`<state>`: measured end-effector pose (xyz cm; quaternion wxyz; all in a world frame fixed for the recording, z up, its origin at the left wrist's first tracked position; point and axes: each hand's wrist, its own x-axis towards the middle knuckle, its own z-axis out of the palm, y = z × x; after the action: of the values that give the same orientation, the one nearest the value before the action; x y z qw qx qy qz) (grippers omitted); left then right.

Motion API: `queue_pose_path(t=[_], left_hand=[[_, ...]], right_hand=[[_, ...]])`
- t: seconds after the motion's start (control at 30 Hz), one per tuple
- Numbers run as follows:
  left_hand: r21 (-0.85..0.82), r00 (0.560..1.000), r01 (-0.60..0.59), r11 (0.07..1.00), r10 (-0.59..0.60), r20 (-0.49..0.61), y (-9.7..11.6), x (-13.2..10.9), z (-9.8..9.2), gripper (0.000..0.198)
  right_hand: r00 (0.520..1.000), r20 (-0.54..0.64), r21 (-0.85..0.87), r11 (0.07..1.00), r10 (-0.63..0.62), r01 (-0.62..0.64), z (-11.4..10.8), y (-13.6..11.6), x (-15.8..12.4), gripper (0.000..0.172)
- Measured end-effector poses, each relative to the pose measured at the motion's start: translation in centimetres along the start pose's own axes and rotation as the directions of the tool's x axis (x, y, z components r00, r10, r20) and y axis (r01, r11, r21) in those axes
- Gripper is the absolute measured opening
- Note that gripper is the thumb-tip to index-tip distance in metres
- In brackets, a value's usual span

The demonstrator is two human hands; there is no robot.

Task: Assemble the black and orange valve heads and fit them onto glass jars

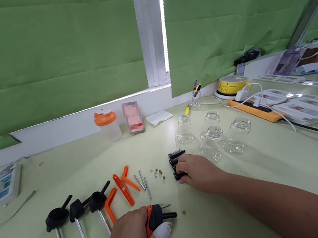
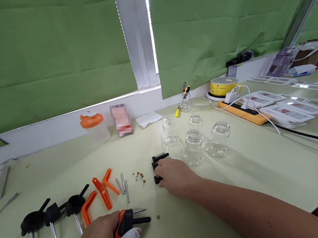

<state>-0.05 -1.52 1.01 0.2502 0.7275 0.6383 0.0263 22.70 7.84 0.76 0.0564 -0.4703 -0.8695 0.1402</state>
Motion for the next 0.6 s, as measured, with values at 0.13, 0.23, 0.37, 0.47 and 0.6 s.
queue_pose_path(t=[0.13, 0.23, 0.37, 0.47, 0.6], left_hand=[[-0.027, 1.0, -0.022, 0.999, 0.022, -0.001, -0.1, 0.0, 0.1, 0.042], [-0.023, 1.0, -0.022, 0.999, 0.022, -0.01, -0.2, 0.0, 0.1, 0.042], [-0.011, 1.0, -0.024, 1.0, 0.024, -0.016, -0.1, 0.0, 0.1, 0.043], [-0.033, 1.0, -0.027, 0.999, 0.027, -0.004, 0.0, -0.1, 0.0, 0.04], [-0.03, 0.999, -0.047, 0.998, 0.047, 0.013, 0.0, -0.2, -0.3, 0.036]], right_hand=[[0.971, 0.059, 0.094, 0.97, -0.231, 0.225, -0.4, -0.7, -1.0, 0.014], [0.889, 0.195, 0.17, 0.907, -0.414, 0.385, -0.1, -1.3, -1.6, 0.013], [0.881, 0.19, 0.151, 0.9, -0.433, 0.41, 0.9, -1.7, -1.5, 0.012], [0.914, 0.111, 0.091, 0.92, -0.391, 0.382, 1.9, -1.9, -0.7, 0.018], [0.938, 0.042, -0.038, 0.938, -0.344, 0.345, 3.0, -2.3, 0.8, 0.027]])
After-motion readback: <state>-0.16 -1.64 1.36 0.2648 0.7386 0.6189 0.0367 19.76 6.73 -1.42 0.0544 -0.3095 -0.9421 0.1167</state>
